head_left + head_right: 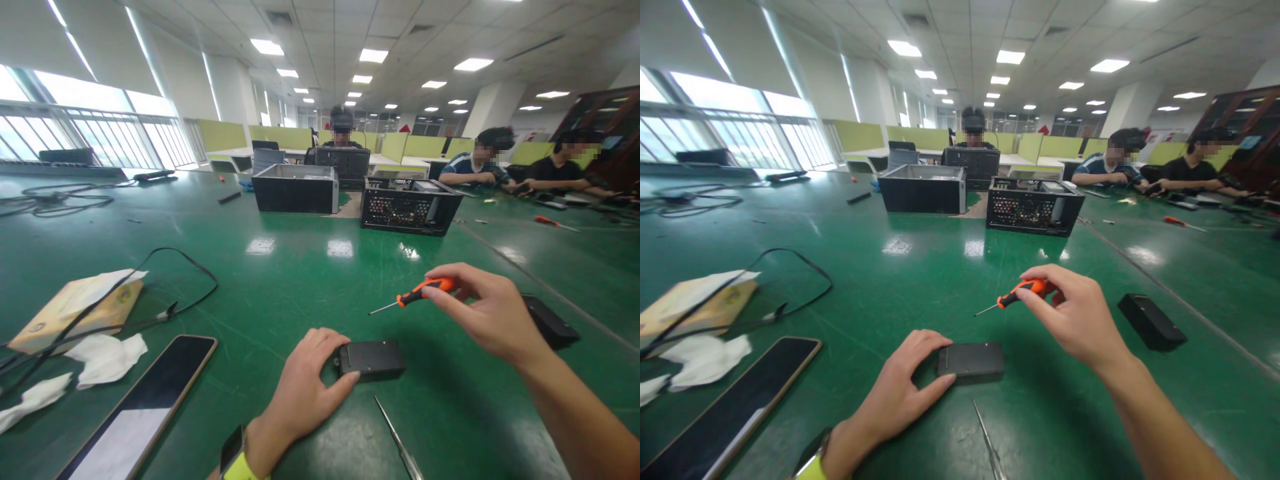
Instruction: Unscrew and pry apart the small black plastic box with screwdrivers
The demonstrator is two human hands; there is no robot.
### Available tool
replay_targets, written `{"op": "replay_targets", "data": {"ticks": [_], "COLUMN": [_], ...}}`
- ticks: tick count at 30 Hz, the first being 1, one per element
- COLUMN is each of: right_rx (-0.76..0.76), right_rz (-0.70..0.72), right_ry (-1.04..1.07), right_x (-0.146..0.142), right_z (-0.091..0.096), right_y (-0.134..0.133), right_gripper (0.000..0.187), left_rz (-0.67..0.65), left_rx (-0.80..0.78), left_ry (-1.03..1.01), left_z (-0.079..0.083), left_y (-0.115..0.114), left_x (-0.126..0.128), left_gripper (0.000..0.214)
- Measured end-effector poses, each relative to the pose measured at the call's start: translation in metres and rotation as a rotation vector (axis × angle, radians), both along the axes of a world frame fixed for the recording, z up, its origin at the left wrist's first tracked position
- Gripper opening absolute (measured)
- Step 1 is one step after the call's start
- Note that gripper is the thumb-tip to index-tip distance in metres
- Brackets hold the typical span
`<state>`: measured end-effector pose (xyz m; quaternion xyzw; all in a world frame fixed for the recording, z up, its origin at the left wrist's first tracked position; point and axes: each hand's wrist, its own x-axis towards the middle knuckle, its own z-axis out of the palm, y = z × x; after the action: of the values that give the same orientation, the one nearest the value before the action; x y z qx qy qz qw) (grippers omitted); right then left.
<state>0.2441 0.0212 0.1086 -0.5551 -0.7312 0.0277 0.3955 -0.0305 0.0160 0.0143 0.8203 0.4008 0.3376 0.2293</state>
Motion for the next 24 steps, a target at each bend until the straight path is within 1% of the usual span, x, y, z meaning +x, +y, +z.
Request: {"op": "replay_targets", "data": {"ticks": [3,5,8,10,14,19,22,23,24], "right_rx": [-0.075,-0.130,-0.272,-0.340,-0.355,-0.322,-0.225,-0.190,-0.175], "right_rz": [-0.115,-0.152,-0.097,-0.046,-0.030,-0.069,-0.116,-0.119,-0.098], "right_ry": [0.024,0.014,-0.039,-0.083,-0.121,-0.141,-0.142,-0.144,-0.150], "right_x": [0.023,0.037,0.049,0.050,0.042,0.036,0.033,0.030,0.025], "right_z": [-0.037,-0.062,-0.091,-0.100,-0.103,-0.101,-0.093,-0.088,-0.083], "right_y": [0.002,-0.001,-0.006,-0.008,-0.008,-0.008,-0.013,-0.017,-0.022], "right_gripper": [0.027,0.029,0.029,0.026,0.020,0.026,0.023,0.022,0.024], "left_rz": [0.010,0.015,0.013,0.012,0.014,0.013,0.012,0.012,0.012], "left_rx": [0.017,0.032,0.052,0.062,0.077,0.085,0.081,0.077,0.074], "left_ry": [0.000,0.005,0.013,0.017,0.029,0.025,0.020,0.019,0.020], "left_z": [0.001,0.001,0.001,0.000,-0.001,0.000,0.002,0.002,0.002], "left_y": [0.000,0.001,0.001,0.001,0.002,0.001,0.001,0.001,0.001], "left_x": [0.000,-0.001,-0.001,-0.002,-0.002,-0.002,-0.001,0.000,0.000], "left_gripper": [0.028,0.028,0.027,0.026,0.026,0.026,0.026,0.026,0.025]}}
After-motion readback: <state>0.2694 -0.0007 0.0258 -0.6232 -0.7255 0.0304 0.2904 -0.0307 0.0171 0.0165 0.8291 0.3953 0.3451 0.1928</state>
